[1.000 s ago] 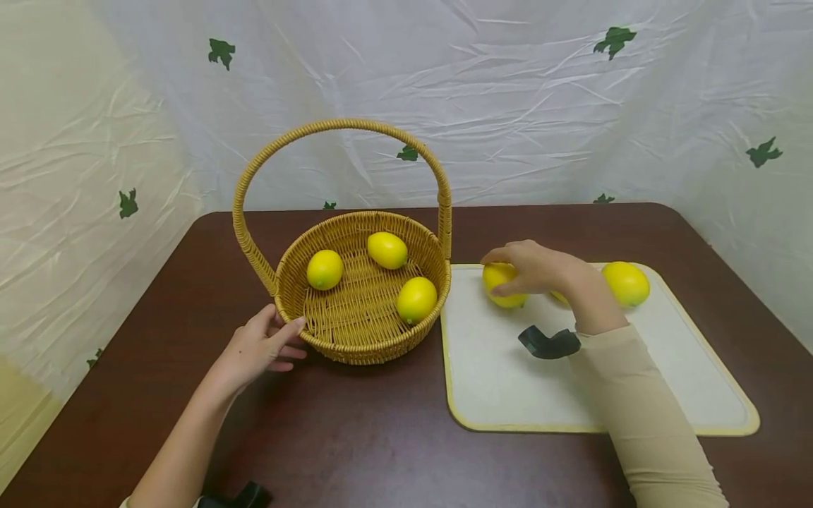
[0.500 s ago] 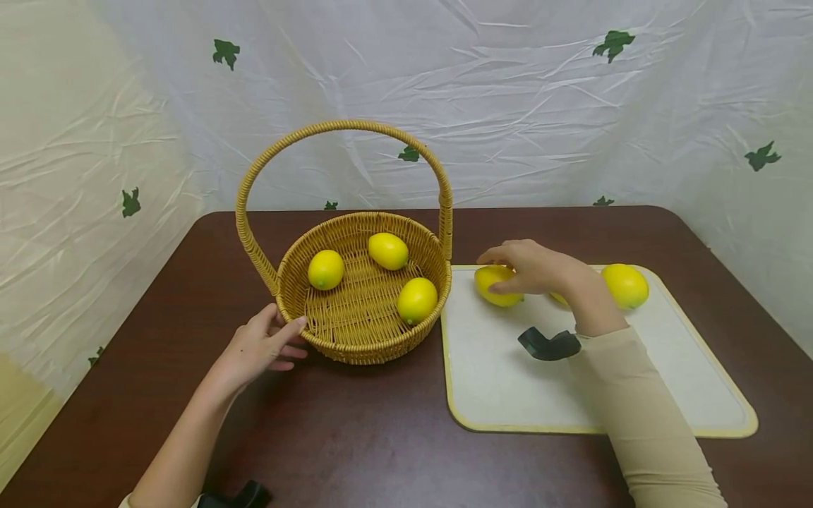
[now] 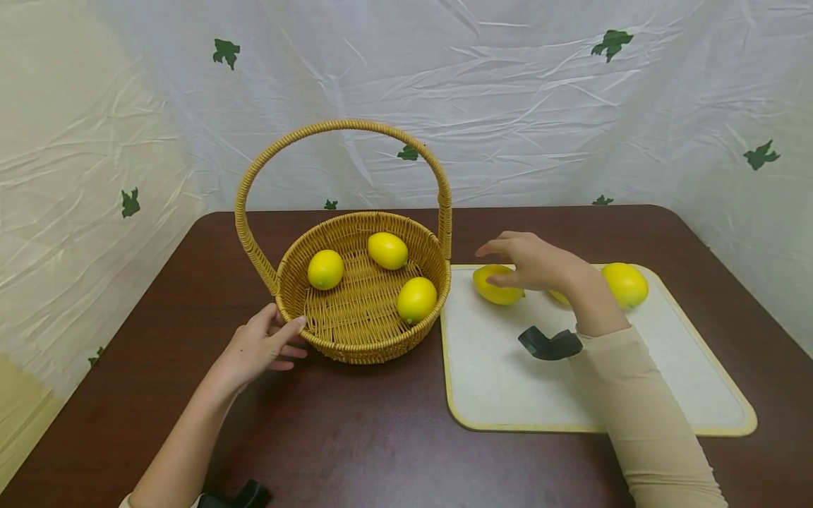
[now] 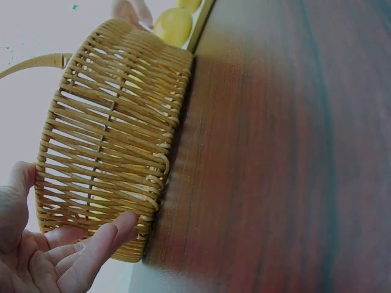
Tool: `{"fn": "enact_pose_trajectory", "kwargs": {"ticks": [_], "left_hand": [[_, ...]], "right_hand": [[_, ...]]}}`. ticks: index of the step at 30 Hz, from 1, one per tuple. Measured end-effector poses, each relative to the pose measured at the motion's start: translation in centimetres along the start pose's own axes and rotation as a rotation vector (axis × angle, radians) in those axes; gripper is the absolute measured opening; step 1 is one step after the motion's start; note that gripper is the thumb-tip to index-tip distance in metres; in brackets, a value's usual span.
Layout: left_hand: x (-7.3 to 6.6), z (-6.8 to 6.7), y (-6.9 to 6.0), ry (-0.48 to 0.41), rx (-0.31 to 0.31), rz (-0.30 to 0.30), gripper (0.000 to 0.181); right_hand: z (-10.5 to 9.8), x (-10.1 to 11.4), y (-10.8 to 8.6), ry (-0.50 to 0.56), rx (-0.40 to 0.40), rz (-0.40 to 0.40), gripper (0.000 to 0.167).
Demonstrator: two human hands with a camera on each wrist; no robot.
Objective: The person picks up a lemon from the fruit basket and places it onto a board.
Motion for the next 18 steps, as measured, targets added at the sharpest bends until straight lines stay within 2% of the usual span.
{"fn": "enact_pose_trajectory", "kwargs": {"ticks": [18], "left_hand": [[0.03, 0.0, -0.06, -0.004, -0.007, -0.009, 0.041]], "right_hand": [[-0.13, 0.39, 0.03, 0.039, -0.013, -0.012, 0.038]]}}
Point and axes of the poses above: each hand's wrist, its own y-axis towards the middle knuckle, its own z-axis out of the palm, x = y × z, the point moved 4 cm from there along y, towards the middle knuckle, and after that the axes turned 13 degrees about -z, right-handed, at the moved point
